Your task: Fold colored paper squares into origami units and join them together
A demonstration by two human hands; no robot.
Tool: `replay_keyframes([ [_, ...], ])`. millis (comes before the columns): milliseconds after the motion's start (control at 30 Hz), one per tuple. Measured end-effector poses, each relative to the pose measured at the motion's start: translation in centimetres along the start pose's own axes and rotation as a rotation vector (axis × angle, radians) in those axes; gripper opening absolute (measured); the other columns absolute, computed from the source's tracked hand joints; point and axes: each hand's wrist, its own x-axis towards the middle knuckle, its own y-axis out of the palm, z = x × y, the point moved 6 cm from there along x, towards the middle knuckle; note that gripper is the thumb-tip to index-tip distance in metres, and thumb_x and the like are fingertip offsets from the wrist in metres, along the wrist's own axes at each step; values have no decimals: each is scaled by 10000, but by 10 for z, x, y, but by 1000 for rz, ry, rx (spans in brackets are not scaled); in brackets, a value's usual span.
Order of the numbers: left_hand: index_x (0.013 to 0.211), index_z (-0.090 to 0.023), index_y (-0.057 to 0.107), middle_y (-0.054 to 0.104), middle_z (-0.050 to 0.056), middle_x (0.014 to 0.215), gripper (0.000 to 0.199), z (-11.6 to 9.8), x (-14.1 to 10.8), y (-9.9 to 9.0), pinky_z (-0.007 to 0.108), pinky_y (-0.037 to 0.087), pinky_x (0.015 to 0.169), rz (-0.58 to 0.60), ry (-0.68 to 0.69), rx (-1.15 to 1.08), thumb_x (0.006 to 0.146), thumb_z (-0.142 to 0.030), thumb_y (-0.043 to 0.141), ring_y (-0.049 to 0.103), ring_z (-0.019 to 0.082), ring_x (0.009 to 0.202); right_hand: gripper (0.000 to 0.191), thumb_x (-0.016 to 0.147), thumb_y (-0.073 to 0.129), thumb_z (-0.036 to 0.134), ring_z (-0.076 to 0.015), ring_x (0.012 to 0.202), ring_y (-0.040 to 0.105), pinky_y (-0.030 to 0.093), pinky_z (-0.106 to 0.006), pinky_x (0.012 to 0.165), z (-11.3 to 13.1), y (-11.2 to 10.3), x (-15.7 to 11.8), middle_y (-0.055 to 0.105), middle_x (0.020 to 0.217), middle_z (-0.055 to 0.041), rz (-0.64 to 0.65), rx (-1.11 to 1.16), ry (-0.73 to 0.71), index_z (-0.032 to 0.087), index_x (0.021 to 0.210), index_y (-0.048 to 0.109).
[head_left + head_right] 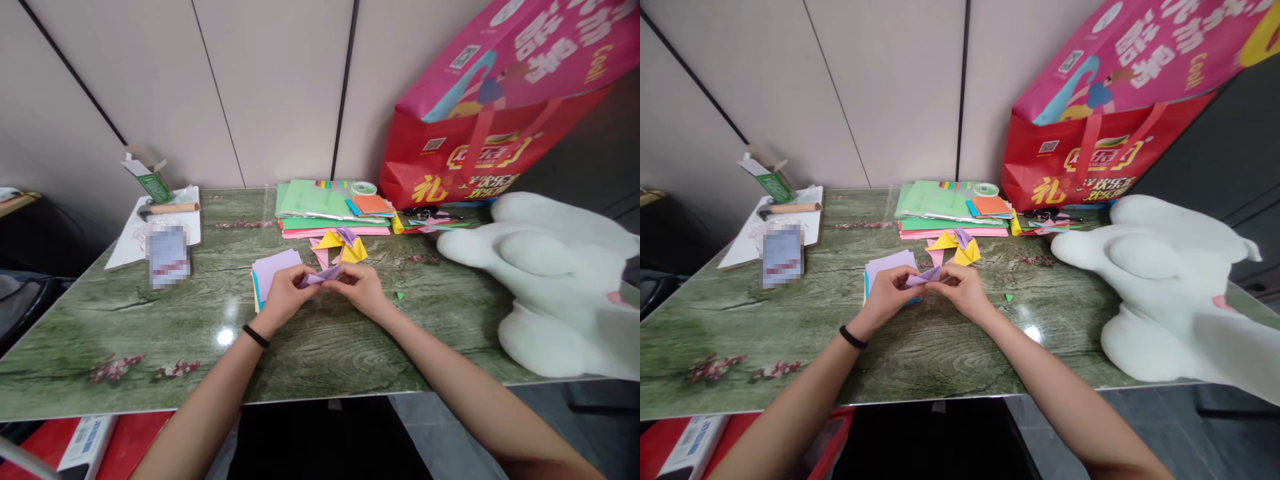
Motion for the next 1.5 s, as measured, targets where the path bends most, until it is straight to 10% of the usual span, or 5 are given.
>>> replay_keyframes([
  [600, 845, -211, 726, 726, 51, 910, 179, -23, -5, -8, 358, 449, 914, -65, 253, 203, 667, -224, 726, 639, 219, 927, 142, 813, 584, 313, -161, 650, 551, 458, -303, 622, 20, -5, -8, 646, 731, -53, -62, -332, -294, 214, 784, 682],
  [1100, 721, -203, 736, 737, 39, 789, 70, -24, -5, -11, 333, 490, 829, -107, 212, 150, 655, -225, 725, 664, 206, 797, 118, 804, 575, 287, -150, 657, 559, 464, -277, 612, 24, -2, -8, 637, 738, -45, -29, -335, -309, 210, 763, 655],
  [1500, 557, -119, 645, 588, -4, 504, 305, 15, 2, -8, 202, 399, 449, -50, -202, -170, 600, -405, 741, 484, 82, 448, 286, 666, 706, 435, -120, 517, 554, 445, -239, 505, -14, 12, 0, 601, 590, 12, 203, 94, 204, 182, 670, 573],
])
